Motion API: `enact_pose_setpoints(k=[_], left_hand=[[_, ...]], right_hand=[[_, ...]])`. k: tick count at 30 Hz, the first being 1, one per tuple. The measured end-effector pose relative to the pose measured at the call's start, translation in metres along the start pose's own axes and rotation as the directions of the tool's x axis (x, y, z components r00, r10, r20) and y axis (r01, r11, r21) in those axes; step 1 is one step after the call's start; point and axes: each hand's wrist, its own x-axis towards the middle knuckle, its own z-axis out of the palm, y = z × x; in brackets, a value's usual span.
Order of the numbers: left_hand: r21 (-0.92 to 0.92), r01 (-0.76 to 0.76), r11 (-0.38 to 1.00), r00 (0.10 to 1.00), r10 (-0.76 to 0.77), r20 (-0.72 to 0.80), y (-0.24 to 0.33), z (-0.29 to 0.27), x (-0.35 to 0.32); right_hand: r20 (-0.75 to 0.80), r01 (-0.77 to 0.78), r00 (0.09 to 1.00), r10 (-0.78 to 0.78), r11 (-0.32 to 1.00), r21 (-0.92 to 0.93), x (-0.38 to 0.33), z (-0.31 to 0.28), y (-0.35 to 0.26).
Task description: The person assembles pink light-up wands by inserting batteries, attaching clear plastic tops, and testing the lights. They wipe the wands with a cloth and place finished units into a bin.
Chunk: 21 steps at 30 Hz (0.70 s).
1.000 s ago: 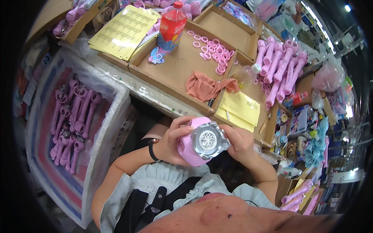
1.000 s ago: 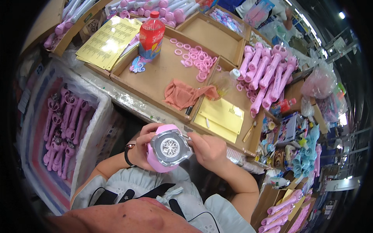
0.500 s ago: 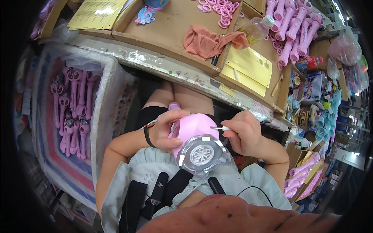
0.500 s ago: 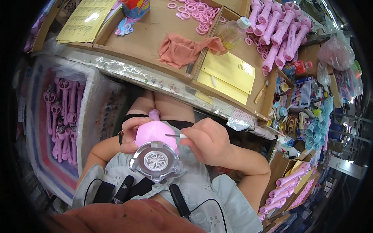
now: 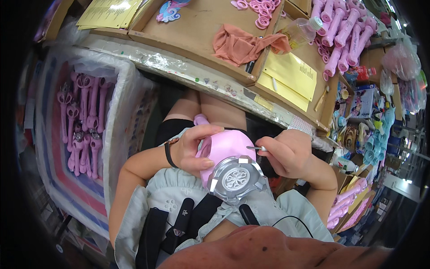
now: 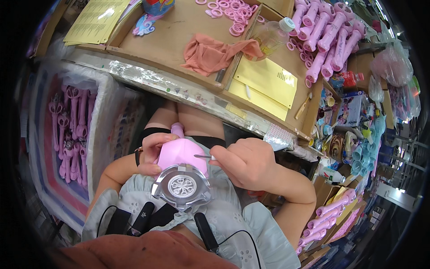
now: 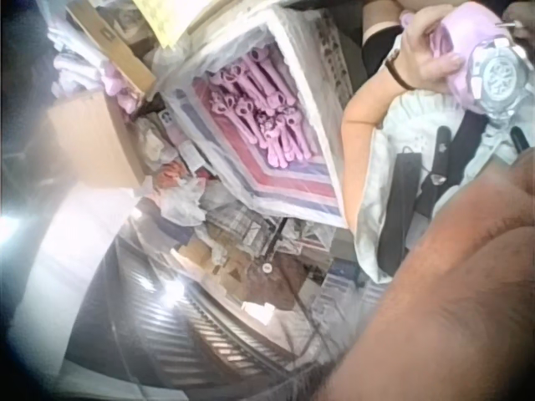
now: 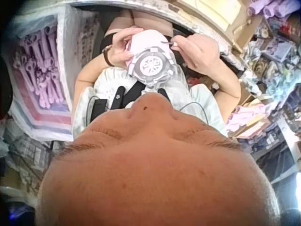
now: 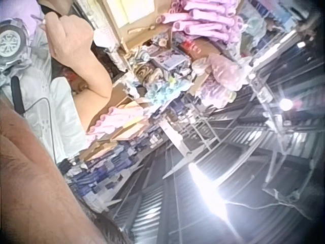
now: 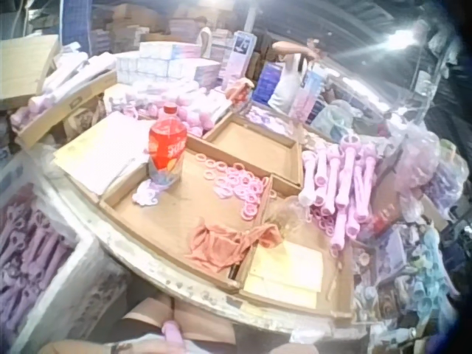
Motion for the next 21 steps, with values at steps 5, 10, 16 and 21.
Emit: enact_pose_setpoints(k=[5,10,16,21], left_hand=[[-0.095,0.078,0.992,0.997,-0.078,0.001,0.004,-0.006,-0.004],[-0.109,0.163,0.981,0.987,-0.162,0.013,0.003,-0.007,-0.010],[-0.231,0.178,0.956,0.984,-0.174,0.039,0.005,-0.008,-0.008],[-0.304,0.126,0.944,0.992,-0.126,0.021,0.001,-0.003,-0.003]], right_hand=[[-0.158,0.160,0.966,-0.205,0.953,-0.258,-0.006,0.014,0.009],[-0.259,-0.064,0.957,0.129,0.967,0.246,-0.016,0.030,0.001],[-0.444,0.055,0.885,0.138,0.917,0.394,-0.020,0.053,0.001],[-0.319,-0.068,0.869,0.379,0.728,0.682,-0.028,0.049,-0.007]])
